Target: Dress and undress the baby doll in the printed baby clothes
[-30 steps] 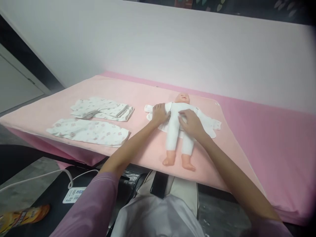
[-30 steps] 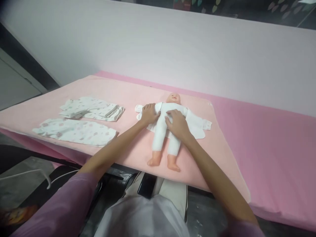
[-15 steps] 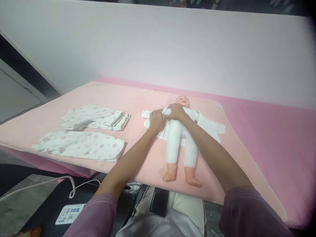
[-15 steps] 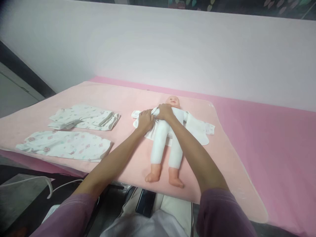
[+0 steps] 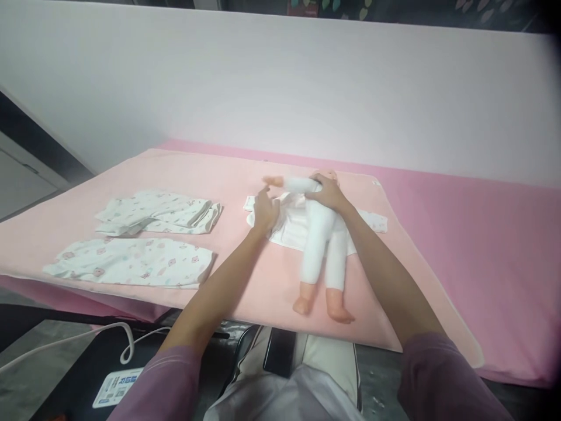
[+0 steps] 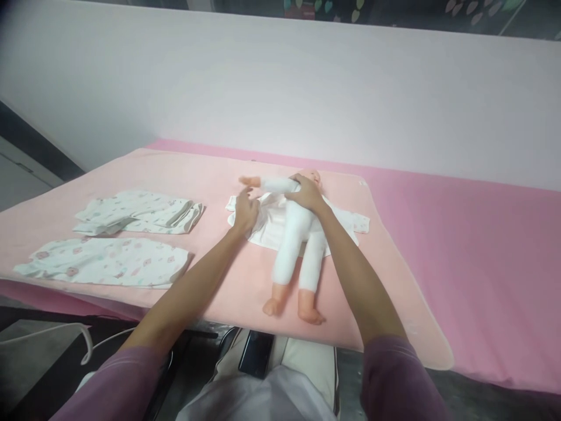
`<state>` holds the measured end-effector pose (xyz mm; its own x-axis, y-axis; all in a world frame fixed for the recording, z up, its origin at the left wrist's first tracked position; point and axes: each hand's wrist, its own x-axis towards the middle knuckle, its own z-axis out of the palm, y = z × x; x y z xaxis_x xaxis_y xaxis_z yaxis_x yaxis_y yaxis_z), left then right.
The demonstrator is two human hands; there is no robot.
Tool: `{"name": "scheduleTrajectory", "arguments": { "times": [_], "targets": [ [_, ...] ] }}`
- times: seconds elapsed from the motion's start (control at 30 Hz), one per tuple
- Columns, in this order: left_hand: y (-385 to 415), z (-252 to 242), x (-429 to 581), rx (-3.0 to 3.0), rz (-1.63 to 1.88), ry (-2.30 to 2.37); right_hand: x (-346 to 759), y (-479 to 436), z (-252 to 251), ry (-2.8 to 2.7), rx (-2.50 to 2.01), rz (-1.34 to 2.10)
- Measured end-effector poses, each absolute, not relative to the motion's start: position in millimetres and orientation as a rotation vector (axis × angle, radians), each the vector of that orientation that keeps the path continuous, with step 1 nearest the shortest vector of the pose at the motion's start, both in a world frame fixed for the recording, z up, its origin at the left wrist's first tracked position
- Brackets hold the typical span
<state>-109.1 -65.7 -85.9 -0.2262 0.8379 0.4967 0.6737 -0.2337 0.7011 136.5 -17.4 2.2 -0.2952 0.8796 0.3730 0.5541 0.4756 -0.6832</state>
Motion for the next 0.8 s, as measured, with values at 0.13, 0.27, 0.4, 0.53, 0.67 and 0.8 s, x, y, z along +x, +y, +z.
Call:
{"name": "scheduleTrajectory", "arguments": {
  "times": [0.13, 0.27, 0.4, 0.53, 0.67, 0.8],
  "targets": [
    [-76, -73, -116, 1.637, 2.137, 1.778, 129, -21, -2, -2.053, -1.268, 0.569],
    [-93, -36, -91, 2.075, 2.019, 1.55, 162, -39, -16, -2.057, -1.256, 0.375],
    [-95, 1, -24, 2.572, 1.234, 1.276, 204, -61, -36, -2.072, -1.375, 0.121],
    [-74, 13, 49, 2.714, 0.431, 1.454, 225, -73, -54, -2.095, -1.603, -0.147],
    [-51, 2, 86, 2.748, 0.148, 1.576, 232, -79, -69, -2.053, -1.623, -0.226],
    [-45, -10, 85, 2.749, 0.204, 1.672, 234, -85, -73, -2.015, -1.675, -0.252]
  ]
}}
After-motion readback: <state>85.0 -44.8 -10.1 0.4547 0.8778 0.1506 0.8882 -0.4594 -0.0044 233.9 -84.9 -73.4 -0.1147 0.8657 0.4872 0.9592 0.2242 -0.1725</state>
